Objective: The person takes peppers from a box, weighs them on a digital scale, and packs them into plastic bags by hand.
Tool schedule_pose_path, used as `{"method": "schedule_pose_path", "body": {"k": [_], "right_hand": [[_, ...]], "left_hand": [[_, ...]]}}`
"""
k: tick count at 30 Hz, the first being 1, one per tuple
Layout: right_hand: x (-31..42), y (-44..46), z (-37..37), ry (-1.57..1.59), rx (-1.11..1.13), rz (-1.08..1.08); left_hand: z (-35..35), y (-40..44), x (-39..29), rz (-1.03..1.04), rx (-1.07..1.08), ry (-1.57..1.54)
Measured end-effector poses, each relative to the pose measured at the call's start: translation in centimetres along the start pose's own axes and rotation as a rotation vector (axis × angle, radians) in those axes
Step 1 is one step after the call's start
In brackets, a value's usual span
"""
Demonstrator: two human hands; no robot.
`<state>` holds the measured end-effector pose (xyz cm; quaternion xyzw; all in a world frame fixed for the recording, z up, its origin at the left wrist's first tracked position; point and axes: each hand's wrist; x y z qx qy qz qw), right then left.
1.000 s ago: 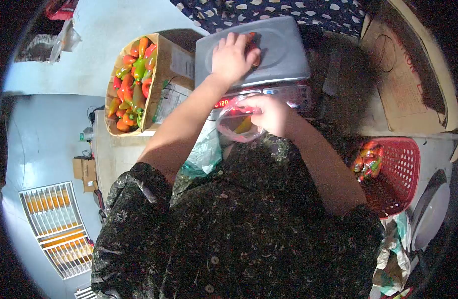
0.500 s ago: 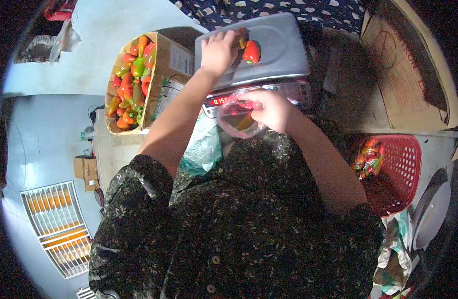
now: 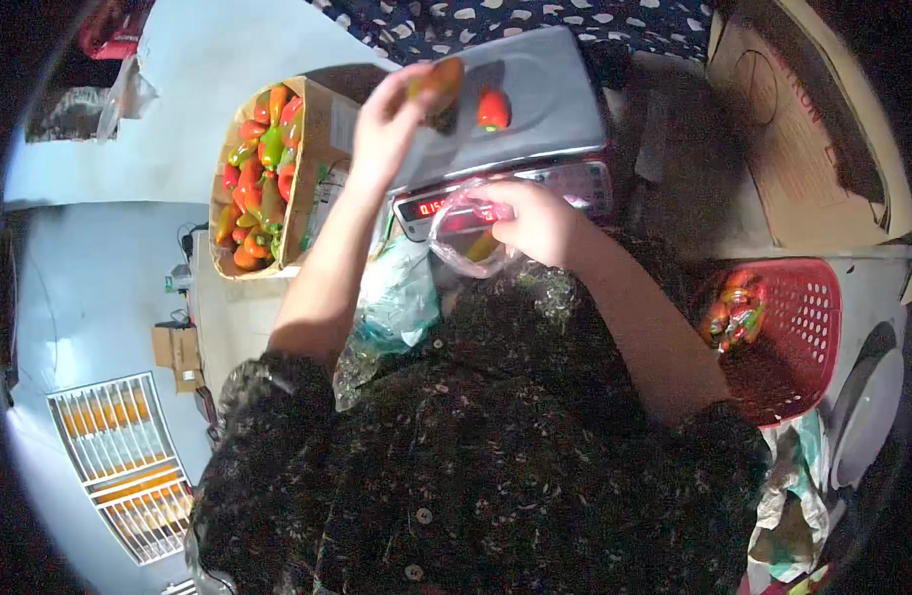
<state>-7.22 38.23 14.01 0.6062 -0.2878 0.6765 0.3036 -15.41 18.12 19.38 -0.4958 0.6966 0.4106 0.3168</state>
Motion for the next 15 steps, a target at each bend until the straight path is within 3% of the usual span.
{"method": "schedule_pose_path", "body": {"k": [2,3,6,7,11,12,14,15], "right_hand": [[0.0,0.2,0.2,0.01,-0.013,0.082],[-1.0,0.5,0.4,0.065,-0.051,0.16],[0.1,0.5,1.4,0.071,-0.1,-0.018],[0.4,0.6,1.6,0.103,-0.047,0.105],[-0.5,0.1,3.5,0.009,-0.018,-0.057],[-0.9,-0.3,4.0,-0.062,-0.015,-0.065],[-1.1,-0.8,4.3,-0.209,-0.015,-0.085],[-1.1,-0.9,4.1,-0.184,0.0,-0.095]], "left_hand": [[-4.1,-4.3,-3.4,-0.151,0.439,-0.209],[-4.3,-5.7,-5.1,-0.233,0.587,-0.067],[-2.6,-8.6,-7.2,-0.25,0.868,0.391],[-1.7,-9.3,-6.4,-0.179,0.831,0.417],[3.3,-11.6,-0.7,0.049,0.622,0.617],[4.5,-12.1,0.4,-0.125,0.778,0.873],[4.7,-12.6,0.7,0.045,0.781,0.802],[4.6,-12.8,0.9,0.03,0.766,0.825]]}}
Point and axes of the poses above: each hand's wrist, its own y-axis towards the middle knuckle, its own z-axis out of the palm, x = y × z, and after that the axes turned 3 degrees about y, right-handed
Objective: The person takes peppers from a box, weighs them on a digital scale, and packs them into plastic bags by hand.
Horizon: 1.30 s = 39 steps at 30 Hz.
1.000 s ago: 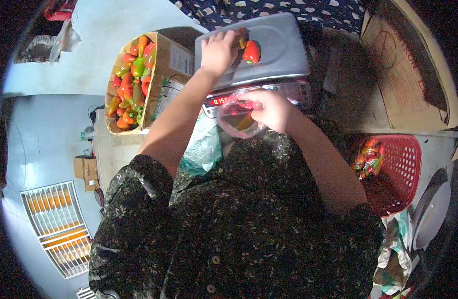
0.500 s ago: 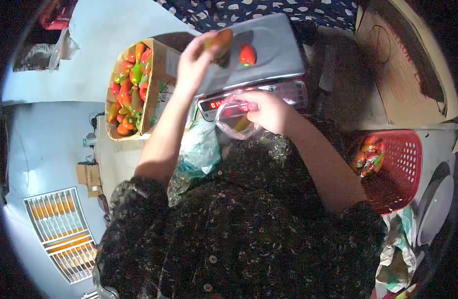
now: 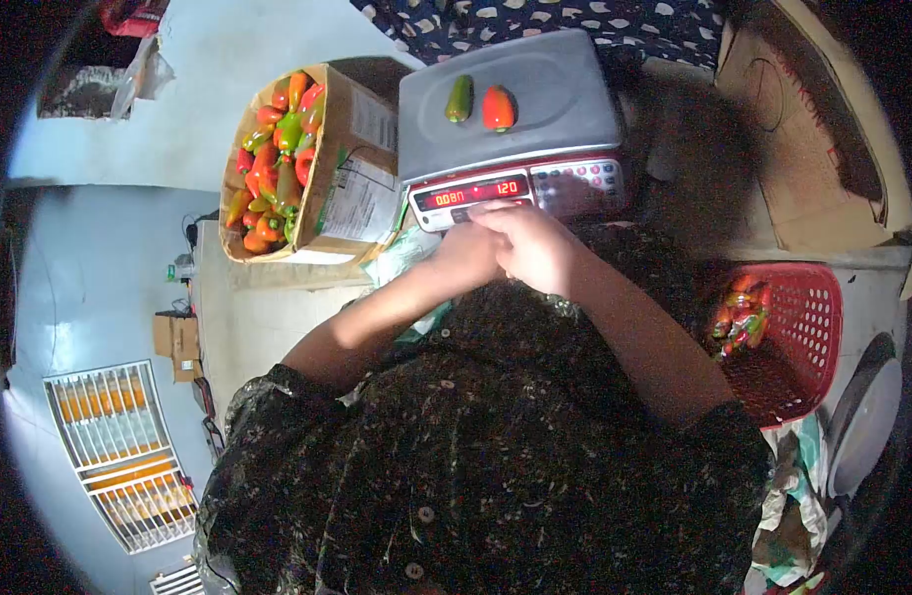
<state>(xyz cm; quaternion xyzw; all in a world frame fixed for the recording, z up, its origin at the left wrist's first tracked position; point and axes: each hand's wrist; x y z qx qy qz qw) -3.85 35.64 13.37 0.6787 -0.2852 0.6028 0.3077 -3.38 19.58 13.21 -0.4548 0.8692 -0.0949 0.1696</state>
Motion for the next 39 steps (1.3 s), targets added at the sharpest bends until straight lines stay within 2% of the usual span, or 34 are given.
{"method": "schedule_pose_path", "body": {"k": [3,4,5,7,8,9,11,12,14,17,18,19,21,24,27,28,29,30,33,34,37,38,39], "right_hand": [[1.5,0.0,-0.8,0.186,-0.008,0.05],[2.7,0.0,-1.4,0.21,0.03,0.103],[1.8,0.3,-1.5,0.177,-0.028,0.038],[-0.5,0.9,-1.5,0.113,-0.142,-0.088],[0.1,0.9,-2.1,0.307,-0.122,0.009],[-0.6,1.3,-2.8,0.298,-0.119,0.04],[0.5,1.4,-3.7,0.408,-0.111,0.125],[0.9,1.4,-3.9,0.45,-0.088,0.193],[0.3,1.4,-3.9,0.374,-0.07,0.151],[-0.8,1.4,-4.0,0.31,-0.078,0.091],[-1.0,1.3,-4.0,0.298,-0.087,0.071],[-0.7,1.1,-4.1,0.281,-0.094,0.081],[0.0,0.9,-4.5,0.25,-0.107,0.099],[-0.8,1.2,-4.0,0.317,-0.171,0.079],[-0.6,1.5,-4.1,0.394,-0.122,0.139],[-1.2,1.7,-3.9,0.28,-0.138,0.093],[-2.2,1.8,-3.8,0.164,-0.15,0.046],[-2.9,1.9,-3.6,0.048,-0.162,-0.003],[-2.5,1.7,-3.1,0.015,-0.258,0.024],[-2.3,1.5,-3.3,0.001,-0.27,0.025],[-2.2,1.2,-3.9,-0.071,-0.292,-0.021],[-2.7,1.2,-3.6,-0.119,-0.28,-0.07],[-3.0,1.3,-3.4,-0.166,-0.263,-0.121]], "left_hand": [[-5.4,-0.5,-1.3,0.025,0.21,-0.003],[-2.8,-0.2,2.0,0.237,0.06,-0.08],[-6.5,-0.4,1.1,0.198,0.195,-0.247],[-9.8,0.1,2.7,0.129,0.245,-0.38],[-10.4,0.7,4.2,0.094,0.195,-0.55],[-10.7,1.5,5.6,0.057,0.141,-0.719],[-9.3,3.9,8.6,-0.101,-0.286,-0.645],[-8.9,5.0,9.3,-0.132,-0.341,-0.502],[-8.0,6.9,10.1,-0.19,-0.445,-0.219],[-5.8,8.2,10.9,-0.288,-0.443,0.137],[-5.5,8.1,11.3,-0.326,-0.458,0.021],[-5.6,8.1,11.7,-0.264,-0.499,-0.07],[-5.1,7.3,12.0,-0.248,-0.58,-0.05],[-6.5,5.3,9.9,-0.133,-0.635,-0.8],[-9.8,0.5,5.3,-0.132,-0.192,-1.049],[-9.8,-0.2,4.5,-0.078,-0.152,-1.068],[-9.5,-0.5,3.9,-0.024,-0.116,-1.088],[-9.3,-0.5,3.3,0.001,-0.182,-1.071],[-10.5,-0.8,2.9,-0.025,-0.217,-0.969],[-10.7,-1.3,3.4,-0.134,-0.174,-0.796],[-10.5,-2.8,2.4,-0.151,-0.171,-0.633],[-12.1,-2.9,0.6,-0.205,0.007,-0.528],[-10.9,-2.4,0.3,-0.146,-0.037,-0.572]]}}
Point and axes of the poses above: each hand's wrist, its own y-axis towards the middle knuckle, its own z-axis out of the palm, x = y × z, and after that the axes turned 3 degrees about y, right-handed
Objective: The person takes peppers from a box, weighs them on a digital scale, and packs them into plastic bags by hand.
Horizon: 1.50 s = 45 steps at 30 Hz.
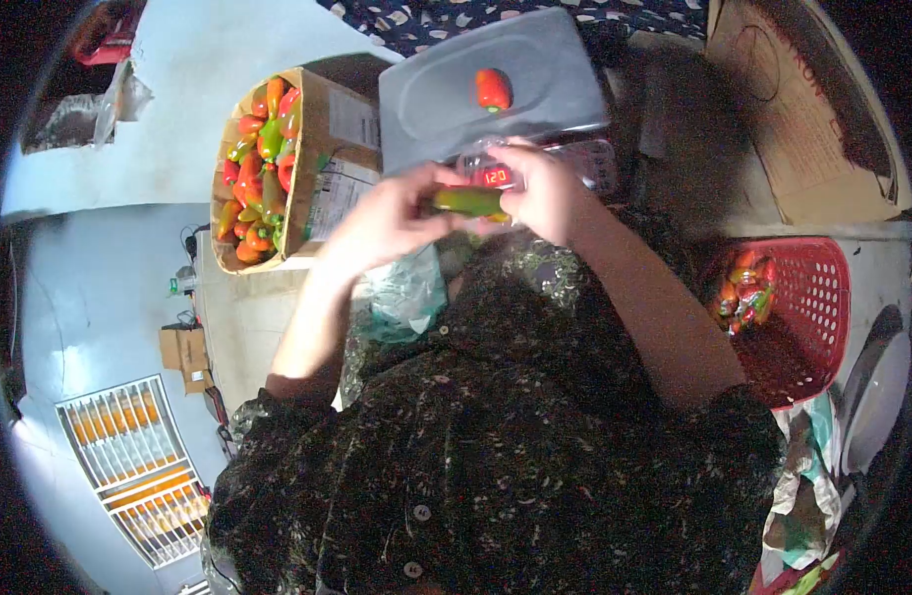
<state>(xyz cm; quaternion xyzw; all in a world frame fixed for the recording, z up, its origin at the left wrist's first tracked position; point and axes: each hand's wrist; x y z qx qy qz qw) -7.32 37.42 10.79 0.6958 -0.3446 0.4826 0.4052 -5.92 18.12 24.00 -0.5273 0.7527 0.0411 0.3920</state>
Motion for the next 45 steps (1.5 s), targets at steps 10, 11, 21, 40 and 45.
{"method": "schedule_pose_path", "body": {"k": [10,11,21,40,45], "right_hand": [[8.5,-4.0,5.2,0.015,0.187,-0.024],[8.0,-4.2,5.9,-0.018,0.146,-0.118],[4.3,-0.4,1.0,0.215,-0.032,-0.043],[2.0,0.8,-2.0,0.345,-0.126,0.131],[1.9,1.2,-1.6,0.293,-0.062,0.111]], "left_hand": [[13.4,2.9,9.3,0.448,-0.389,0.167],[12.8,3.1,9.2,0.436,-0.351,0.283],[4.6,2.5,1.4,0.247,0.175,0.502],[1.0,8.0,1.4,0.204,-0.258,-1.282],[2.6,3.8,2.7,-0.023,-0.044,-1.213]]}}
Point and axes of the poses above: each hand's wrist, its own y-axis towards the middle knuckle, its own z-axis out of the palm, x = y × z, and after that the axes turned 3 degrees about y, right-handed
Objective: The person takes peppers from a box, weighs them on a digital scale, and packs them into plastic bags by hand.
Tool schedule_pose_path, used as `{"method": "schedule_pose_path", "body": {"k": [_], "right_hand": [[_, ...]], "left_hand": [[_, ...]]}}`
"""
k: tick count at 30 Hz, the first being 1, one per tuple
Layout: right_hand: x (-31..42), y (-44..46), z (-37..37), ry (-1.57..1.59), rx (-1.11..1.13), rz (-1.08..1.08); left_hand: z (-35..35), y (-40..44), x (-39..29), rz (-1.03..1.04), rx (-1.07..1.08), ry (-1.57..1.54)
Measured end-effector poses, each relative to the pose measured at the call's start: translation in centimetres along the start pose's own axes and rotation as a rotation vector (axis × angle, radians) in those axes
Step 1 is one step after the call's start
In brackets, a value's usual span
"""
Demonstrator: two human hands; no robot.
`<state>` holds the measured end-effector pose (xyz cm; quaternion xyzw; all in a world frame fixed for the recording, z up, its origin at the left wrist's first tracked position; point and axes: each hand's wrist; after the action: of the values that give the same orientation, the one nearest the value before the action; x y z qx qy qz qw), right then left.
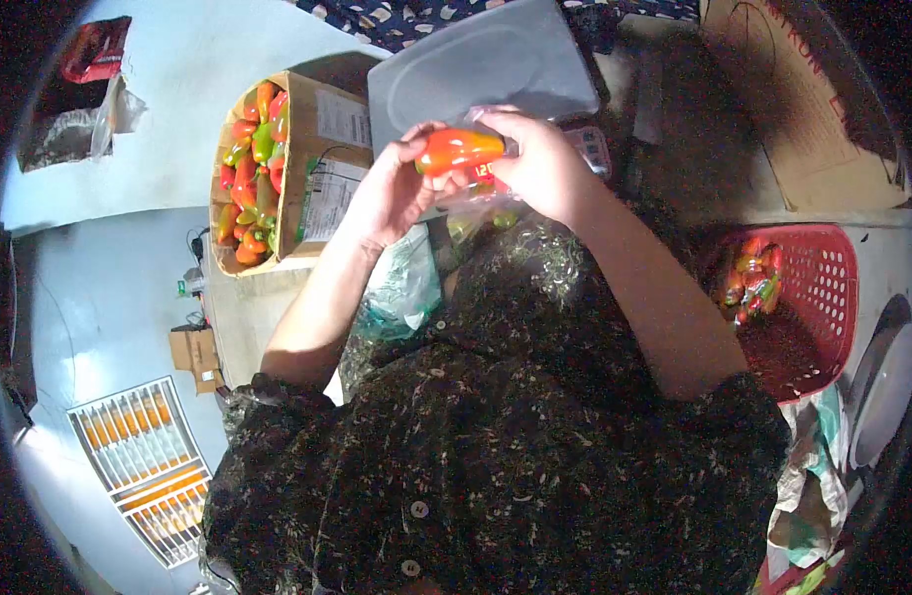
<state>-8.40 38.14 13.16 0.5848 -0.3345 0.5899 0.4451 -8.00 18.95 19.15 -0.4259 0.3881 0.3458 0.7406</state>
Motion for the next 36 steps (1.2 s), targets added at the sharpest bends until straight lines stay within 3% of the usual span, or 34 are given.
{"method": "schedule_pose_path", "body": {"k": [4,7,11,12,15,16,17,19,25,26,27,31,32,36], "right_hand": [[0.9,-0.8,0.9,0.027,-0.009,0.021],[-0.3,-0.4,1.1,-0.155,-0.028,-0.135],[0.0,-0.4,1.5,-0.277,-0.019,-0.26],[0.0,-0.5,1.8,-0.326,-0.011,-0.305],[0.6,-1.5,3.1,-0.4,0.051,-0.33],[1.1,-1.9,3.7,-0.368,0.069,-0.31],[1.6,-2.2,4.3,-0.338,0.086,-0.292],[1.8,-3.1,5.5,-0.332,0.109,-0.333],[3.9,-5.2,9.8,-0.255,0.204,-0.277],[4.8,-5.0,10.2,-0.232,0.208,-0.289],[5.0,-4.4,10.9,-0.286,0.127,-0.442],[8.3,-0.4,11.4,-0.122,0.101,-0.402],[9.3,0.6,10.9,0.053,0.166,-0.227],[10.5,3.6,12.1,-0.015,0.085,-0.44]], "left_hand": [[-0.8,-0.6,-0.4,0.019,0.0,0.235],[-0.7,-0.9,-0.6,0.073,-0.099,0.587],[0.6,-1.9,-0.2,0.172,-0.079,1.405],[0.5,-1.8,0.2,0.107,-0.068,1.494],[-0.6,-0.8,1.7,0.043,0.215,1.68],[-0.3,-0.8,2.1,0.055,0.222,1.708],[-0.3,-0.3,2.6,0.072,0.378,1.699],[-0.5,-0.7,3.8,0.059,0.301,1.656],[0.5,-2.8,2.5,0.044,0.408,1.625],[0.7,-3.2,1.5,0.039,0.423,1.613],[0.9,-3.3,0.8,0.025,0.447,1.604],[1.2,-3.4,-3.2,-0.012,0.488,1.492],[1.3,-3.2,-3.9,-0.013,0.476,1.442],[1.0,-1.9,-5.1,0.045,0.368,1.134]]}}
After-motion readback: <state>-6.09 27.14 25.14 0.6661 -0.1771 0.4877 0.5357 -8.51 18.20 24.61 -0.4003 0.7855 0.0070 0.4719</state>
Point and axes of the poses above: each hand's wrist, its own y-axis towards the middle knuckle, its own z-axis out of the palm, x = y × z, and after that the axes turned 3 degrees about y, right-handed
